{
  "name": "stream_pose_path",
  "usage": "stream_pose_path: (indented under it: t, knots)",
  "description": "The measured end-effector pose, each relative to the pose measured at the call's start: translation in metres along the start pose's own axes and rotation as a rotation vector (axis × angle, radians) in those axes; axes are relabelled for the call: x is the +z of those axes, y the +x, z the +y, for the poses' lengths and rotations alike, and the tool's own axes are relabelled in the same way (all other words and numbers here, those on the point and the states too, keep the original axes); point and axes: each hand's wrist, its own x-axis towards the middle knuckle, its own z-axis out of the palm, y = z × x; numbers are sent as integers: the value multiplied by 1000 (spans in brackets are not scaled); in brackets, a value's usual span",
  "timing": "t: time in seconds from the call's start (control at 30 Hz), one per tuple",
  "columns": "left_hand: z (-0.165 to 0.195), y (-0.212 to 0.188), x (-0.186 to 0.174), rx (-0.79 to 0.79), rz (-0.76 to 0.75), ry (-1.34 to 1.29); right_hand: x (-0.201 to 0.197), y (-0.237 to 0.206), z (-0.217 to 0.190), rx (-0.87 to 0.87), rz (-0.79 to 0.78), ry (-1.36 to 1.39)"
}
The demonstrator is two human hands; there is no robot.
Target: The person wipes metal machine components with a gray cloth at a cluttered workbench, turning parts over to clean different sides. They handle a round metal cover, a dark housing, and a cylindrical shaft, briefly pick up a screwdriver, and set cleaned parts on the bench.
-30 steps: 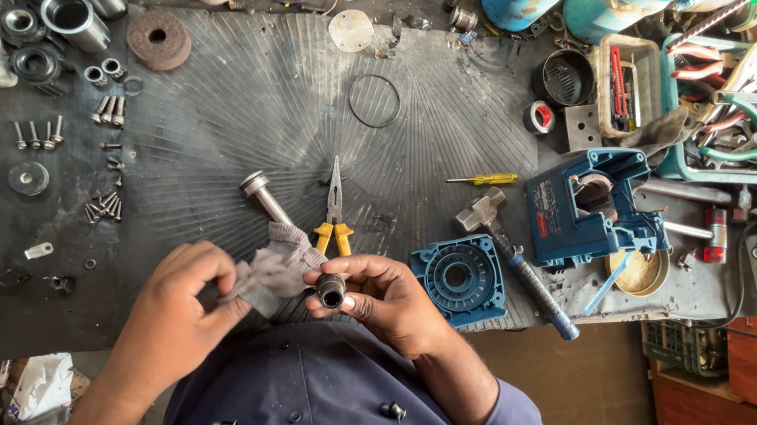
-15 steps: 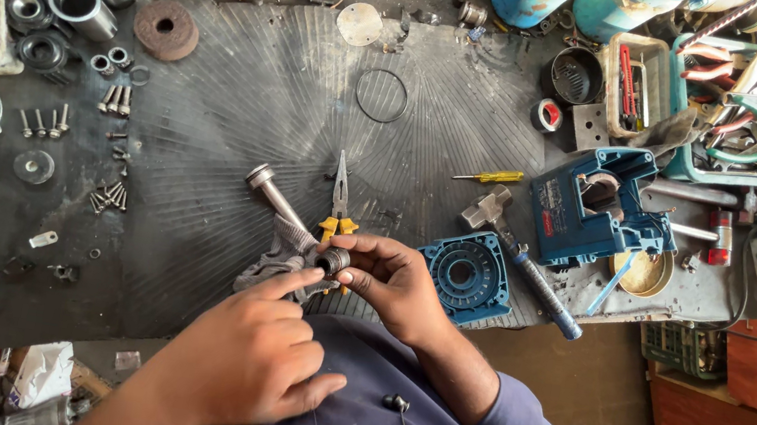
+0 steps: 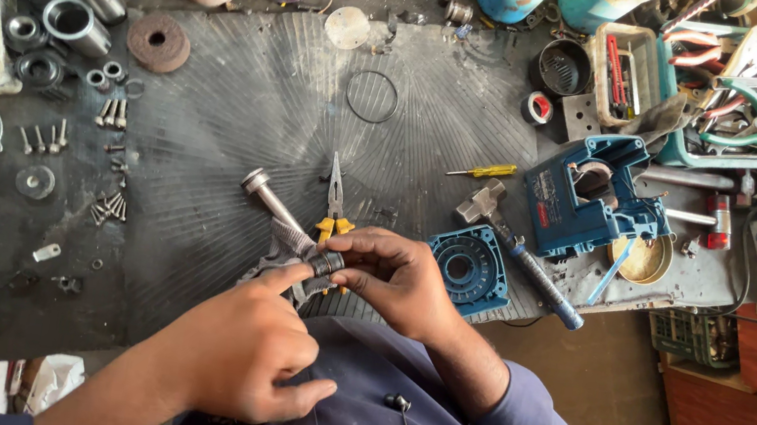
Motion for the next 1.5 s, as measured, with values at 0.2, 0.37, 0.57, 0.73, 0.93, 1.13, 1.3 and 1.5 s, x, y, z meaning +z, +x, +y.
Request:
stream_pose_path:
  t: [0.2,0.37,0.57,0.73,0.93,1.13,1.3,1.5]
  knots:
    - [-20,-18,15,-19,311,-967,5,-10,-3,-316,8,-234]
    - [-28,-24,48,168,513,-1653,2,-12,-8,-432,-25,-269]
    - [-26,-32,66,212,765,-2019,9,-17,-2,-506,-77,-170]
    - [-35,-44,71,245,845,-2106,23,-23,16,-387,-95,29]
    - [-42,-53,74,122,890,-1884,31,-33,30,-384,-74,-65]
    - [-49,-55,74,112,801,-1832,34,-40,38,-448,-14,-215]
    - [-59,-66,55,103,924,-1921,23,-46,43,-479,203,-68]
    - [-73,-68,27,-442,651,-628,5,-44,60,-315,387,202]
